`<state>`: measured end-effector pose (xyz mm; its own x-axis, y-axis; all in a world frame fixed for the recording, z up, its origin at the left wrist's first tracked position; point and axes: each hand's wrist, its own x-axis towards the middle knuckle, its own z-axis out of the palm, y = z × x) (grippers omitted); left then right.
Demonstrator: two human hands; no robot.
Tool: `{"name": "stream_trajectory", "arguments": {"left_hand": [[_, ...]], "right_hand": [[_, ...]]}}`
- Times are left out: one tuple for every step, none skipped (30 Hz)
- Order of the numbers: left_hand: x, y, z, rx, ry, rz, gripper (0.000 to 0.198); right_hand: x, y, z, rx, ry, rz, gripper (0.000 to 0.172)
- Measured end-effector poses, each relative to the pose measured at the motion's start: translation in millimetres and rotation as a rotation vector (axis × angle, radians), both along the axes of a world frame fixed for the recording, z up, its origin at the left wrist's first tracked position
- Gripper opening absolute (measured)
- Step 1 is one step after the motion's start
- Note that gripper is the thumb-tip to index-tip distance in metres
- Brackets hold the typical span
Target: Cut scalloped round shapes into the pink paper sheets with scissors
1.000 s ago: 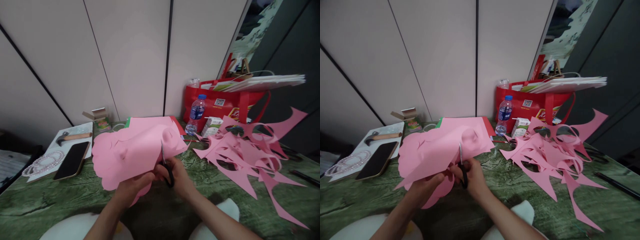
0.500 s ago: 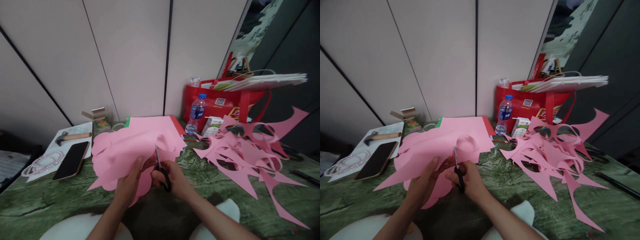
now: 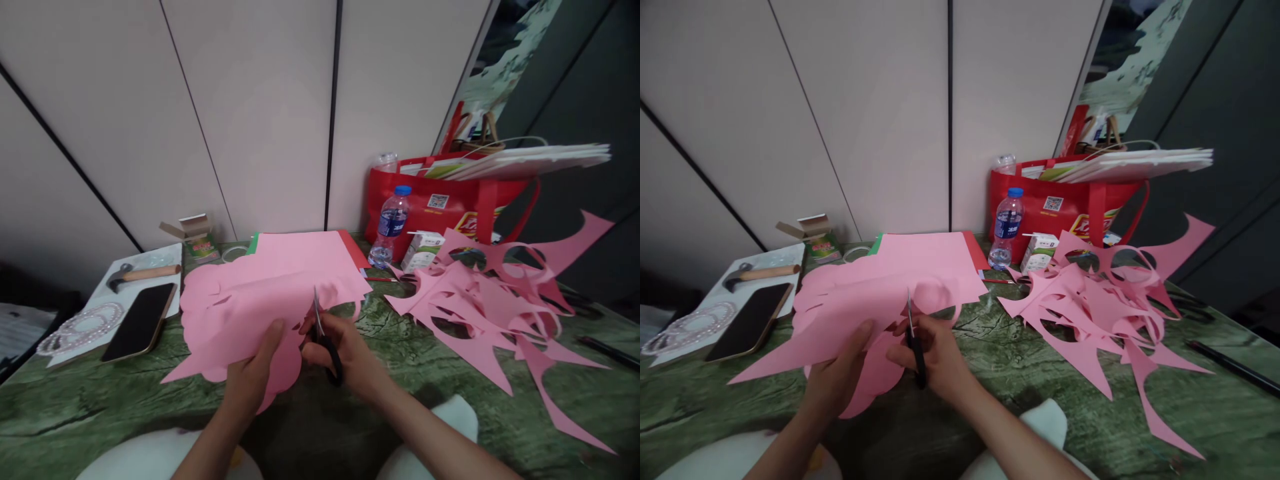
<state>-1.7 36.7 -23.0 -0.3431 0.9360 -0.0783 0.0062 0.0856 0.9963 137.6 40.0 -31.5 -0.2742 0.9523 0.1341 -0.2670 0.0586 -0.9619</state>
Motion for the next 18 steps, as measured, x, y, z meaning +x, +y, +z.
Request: {"name": "stream_trajectory", "arguments": {"left_hand": [[-0.3, -0.5, 0.6, 0.022, 0.042, -0.007, 0.032], [-0.1, -1.5, 1.8, 0.030, 0.096, -0.007, 0.030], [0.5, -3.1, 3.2, 0.011, 0.142, -0.019, 0.026], [1.5, -4.9, 4.7, 0.014, 0.171, 0.008, 0.025], [2.6, -6.8, 5.8, 0.009, 0.198, 0.022, 0.023], [3.7, -8.7, 6.4, 0.006, 0.216, 0.038, 0.022], [4.5, -10.4, 6.4, 0.006, 0.231, 0.052, 0.023], [5.0, -11.7, 5.9, 0.001, 0.243, 0.053, 0.024], [5.0, -12.8, 4.8, -0.003, 0.253, 0.048, 0.025], [4.6, -13.5, 3.5, -0.007, 0.265, 0.038, 0.027], [3.9, -13.9, 2.1, -0.012, 0.280, 0.023, 0.029], [3.0, -14.1, 0.8, -0.017, 0.296, 0.005, 0.031], [2.1, -14.1, -0.3, -0.021, 0.311, -0.013, 0.032], [1.3, -14.1, -1.1, -0.023, 0.324, -0.028, 0.032], [0.6, -13.9, -1.5, -0.024, 0.333, -0.041, 0.032], [0.0, -13.8, -1.7, -0.023, 0.337, -0.053, 0.031], [-0.4, -13.6, -1.7, -0.021, 0.339, -0.065, 0.030], [-0.6, -13.5, -1.6, -0.015, 0.341, -0.074, 0.029]], "right_hand": [[0.5, -0.1, 1.7, 0.012, 0.003, -0.004, 0.037], [0.7, -0.3, 3.3, 0.021, 0.002, -0.007, 0.037], [0.7, -0.4, 5.0, 0.029, 0.000, -0.009, 0.037], [0.5, -0.5, 6.4, 0.038, -0.002, -0.010, 0.037], [0.2, -0.7, 7.7, 0.050, -0.002, -0.013, 0.036], [-0.2, -0.9, 8.7, 0.062, -0.003, -0.018, 0.036], [-0.6, -1.2, 9.4, 0.071, -0.005, -0.026, 0.036], [-0.9, -1.4, 9.9, 0.075, -0.008, -0.034, 0.035], [-1.1, -1.7, 10.1, 0.075, -0.013, -0.043, 0.035], [-1.3, -2.0, 10.2, 0.075, -0.018, -0.048, 0.035], [-1.3, -2.3, 10.3, 0.076, -0.023, -0.050, 0.035], [-1.2, -2.5, 10.4, 0.079, -0.031, -0.051, 0.035], [-1.1, -2.7, 10.6, 0.081, -0.042, -0.053, 0.034], [-1.0, -2.9, 10.8, 0.086, -0.054, -0.054, 0.034], [-0.8, -3.0, 11.0, 0.088, -0.061, -0.057, 0.034], [-0.7, -3.0, 11.1, 0.088, -0.065, -0.060, 0.034], [-0.6, -3.0, 11.1, 0.087, -0.065, -0.063, 0.033], [-0.5, -3.0, 10.9, 0.086, -0.061, -0.064, 0.033]]}}
